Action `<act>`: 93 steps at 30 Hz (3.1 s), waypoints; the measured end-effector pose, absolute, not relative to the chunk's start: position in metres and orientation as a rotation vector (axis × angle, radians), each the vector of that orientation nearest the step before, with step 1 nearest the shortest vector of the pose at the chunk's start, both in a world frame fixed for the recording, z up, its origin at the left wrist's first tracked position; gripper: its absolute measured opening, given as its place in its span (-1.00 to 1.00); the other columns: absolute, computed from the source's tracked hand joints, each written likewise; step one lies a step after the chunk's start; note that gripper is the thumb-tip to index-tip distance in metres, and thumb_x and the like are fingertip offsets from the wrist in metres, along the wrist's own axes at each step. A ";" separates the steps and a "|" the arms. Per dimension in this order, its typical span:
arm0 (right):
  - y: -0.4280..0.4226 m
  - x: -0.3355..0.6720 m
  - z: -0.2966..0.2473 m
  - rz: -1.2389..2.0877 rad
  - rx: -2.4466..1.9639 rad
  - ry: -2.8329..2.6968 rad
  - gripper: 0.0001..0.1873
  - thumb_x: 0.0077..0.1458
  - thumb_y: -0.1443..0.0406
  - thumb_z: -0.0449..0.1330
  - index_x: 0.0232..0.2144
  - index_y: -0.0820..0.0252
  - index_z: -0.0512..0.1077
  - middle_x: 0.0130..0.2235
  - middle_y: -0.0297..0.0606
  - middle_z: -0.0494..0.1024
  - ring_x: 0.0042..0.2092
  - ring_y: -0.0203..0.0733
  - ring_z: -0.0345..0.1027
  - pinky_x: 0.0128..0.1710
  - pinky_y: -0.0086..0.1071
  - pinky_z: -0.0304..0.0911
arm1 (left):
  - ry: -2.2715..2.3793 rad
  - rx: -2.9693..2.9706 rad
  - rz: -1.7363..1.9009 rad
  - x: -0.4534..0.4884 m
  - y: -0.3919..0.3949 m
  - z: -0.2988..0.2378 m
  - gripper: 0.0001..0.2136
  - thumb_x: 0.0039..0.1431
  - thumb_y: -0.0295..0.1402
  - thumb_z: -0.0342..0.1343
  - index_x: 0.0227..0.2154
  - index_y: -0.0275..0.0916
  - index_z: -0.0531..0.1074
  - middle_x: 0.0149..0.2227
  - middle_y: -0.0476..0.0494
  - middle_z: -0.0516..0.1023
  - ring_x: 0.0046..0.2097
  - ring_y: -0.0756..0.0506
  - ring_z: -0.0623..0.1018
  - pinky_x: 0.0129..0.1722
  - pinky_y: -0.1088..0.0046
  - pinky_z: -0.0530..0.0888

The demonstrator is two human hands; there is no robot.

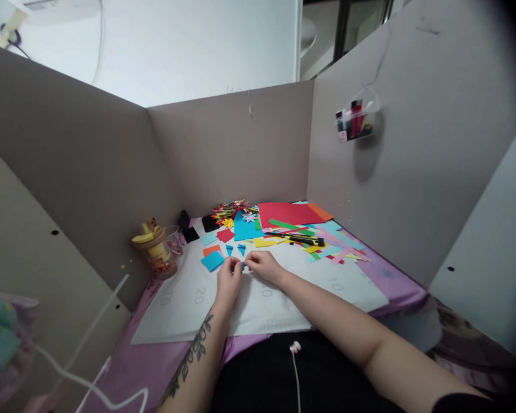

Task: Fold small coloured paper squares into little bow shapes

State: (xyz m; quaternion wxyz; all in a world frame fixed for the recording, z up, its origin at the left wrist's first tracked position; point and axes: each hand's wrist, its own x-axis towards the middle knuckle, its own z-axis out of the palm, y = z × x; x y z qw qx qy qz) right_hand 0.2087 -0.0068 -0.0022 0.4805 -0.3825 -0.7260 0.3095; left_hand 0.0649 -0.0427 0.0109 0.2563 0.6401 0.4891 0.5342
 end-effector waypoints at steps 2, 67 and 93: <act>-0.008 0.209 -0.001 0.660 -0.938 -1.809 -0.86 -0.01 0.34 0.11 -0.53 0.22 0.45 -0.55 -0.36 0.45 -0.48 -0.33 0.28 -0.44 -0.49 0.15 | 1.347 1.780 1.430 0.065 -0.043 0.012 -0.86 0.01 -0.28 0.05 -0.45 -0.24 0.39 -0.45 -0.05 0.45 -0.40 -0.05 0.40 -0.36 0.48 0.28; -0.012 0.208 0.003 0.655 -0.857 -1.849 -0.89 0.00 0.36 0.05 -0.50 0.24 0.35 -0.49 -0.38 0.37 -0.43 -0.34 0.21 -0.41 -0.49 0.11 | 1.437 1.970 1.328 0.065 -0.043 0.006 -0.86 0.09 -0.33 -0.03 -0.48 -0.24 0.38 -0.46 -0.04 0.47 -0.39 -0.03 0.43 -0.38 0.49 0.32; -0.013 0.209 0.002 0.622 -0.929 -1.913 -0.87 -0.03 0.38 0.04 -0.52 0.25 0.37 -0.50 -0.38 0.39 -0.42 -0.34 0.22 -0.38 -0.49 0.09 | 1.468 1.908 1.308 0.064 -0.041 0.004 -0.83 0.11 -0.30 -0.06 -0.49 -0.24 0.36 -0.47 -0.03 0.46 -0.39 -0.03 0.42 -0.38 0.49 0.28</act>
